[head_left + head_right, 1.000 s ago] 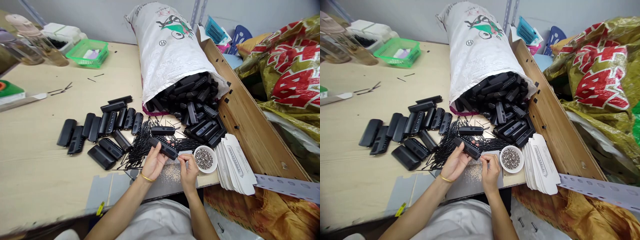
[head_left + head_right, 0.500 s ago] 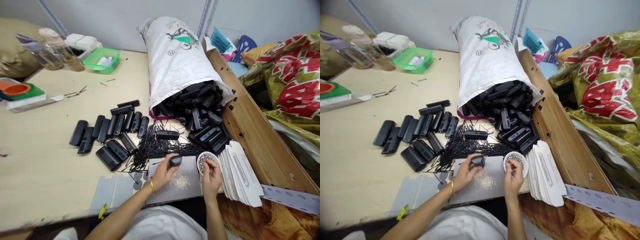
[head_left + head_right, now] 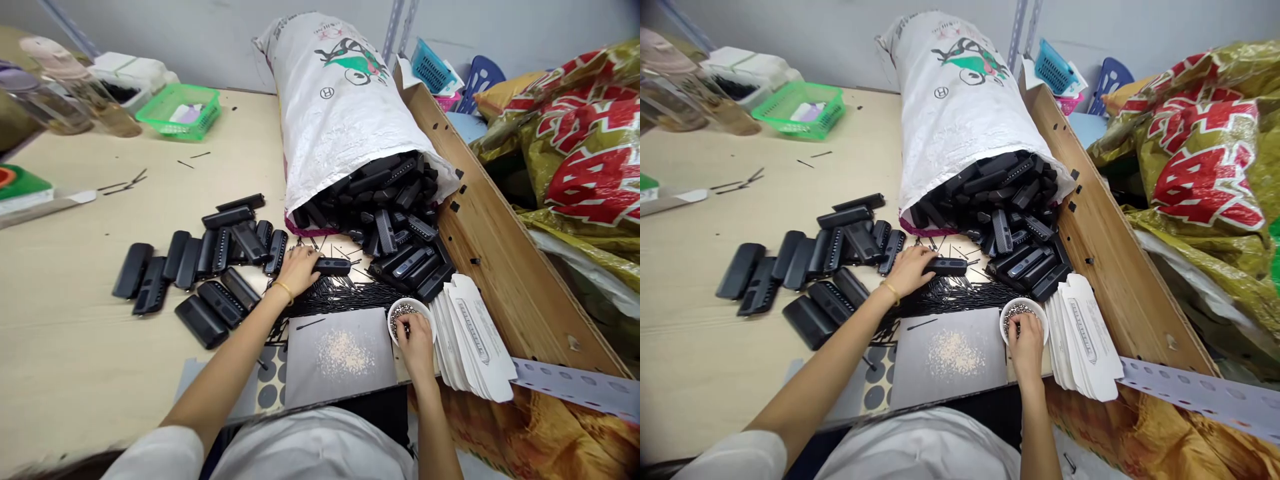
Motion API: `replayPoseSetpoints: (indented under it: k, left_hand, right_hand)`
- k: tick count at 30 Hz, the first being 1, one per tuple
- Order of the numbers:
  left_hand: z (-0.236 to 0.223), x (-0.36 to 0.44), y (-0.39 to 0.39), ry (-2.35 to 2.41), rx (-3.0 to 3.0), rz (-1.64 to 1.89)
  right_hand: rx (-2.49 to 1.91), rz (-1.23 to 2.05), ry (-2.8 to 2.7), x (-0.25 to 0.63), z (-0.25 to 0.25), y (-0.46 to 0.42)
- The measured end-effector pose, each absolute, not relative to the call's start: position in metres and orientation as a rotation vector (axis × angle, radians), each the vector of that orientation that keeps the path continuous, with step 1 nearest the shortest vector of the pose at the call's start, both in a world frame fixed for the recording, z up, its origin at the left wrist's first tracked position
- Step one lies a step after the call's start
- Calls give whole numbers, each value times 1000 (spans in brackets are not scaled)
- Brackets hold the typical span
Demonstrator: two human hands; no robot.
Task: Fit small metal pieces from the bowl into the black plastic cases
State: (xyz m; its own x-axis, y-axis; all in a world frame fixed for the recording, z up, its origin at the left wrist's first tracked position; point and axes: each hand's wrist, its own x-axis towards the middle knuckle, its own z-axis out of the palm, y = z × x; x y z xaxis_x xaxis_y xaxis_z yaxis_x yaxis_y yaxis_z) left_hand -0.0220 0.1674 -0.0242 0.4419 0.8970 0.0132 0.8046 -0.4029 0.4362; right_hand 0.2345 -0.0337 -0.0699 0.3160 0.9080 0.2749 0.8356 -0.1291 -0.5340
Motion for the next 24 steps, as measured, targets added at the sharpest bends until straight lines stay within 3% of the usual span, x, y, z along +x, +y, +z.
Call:
replayPoseSetpoints:
  k: [5, 9, 19, 24]
  left_hand:
    - [-29, -9, 173, 1384, 2420, 224]
    - [-28, -35, 170, 1267, 2365, 346]
    - [-35, -21, 136, 1124, 1244, 985]
    - [-32, 5, 120, 994, 662, 1086]
  right_hand:
    - [-1987, 185, -1544, 232, -65, -31]
    - [-1949, 257, -1476, 233, -61, -32]
    - [-1906, 315, -1533, 232, -59, -31]
    - [-1930, 336, -1621, 231, -57, -25]
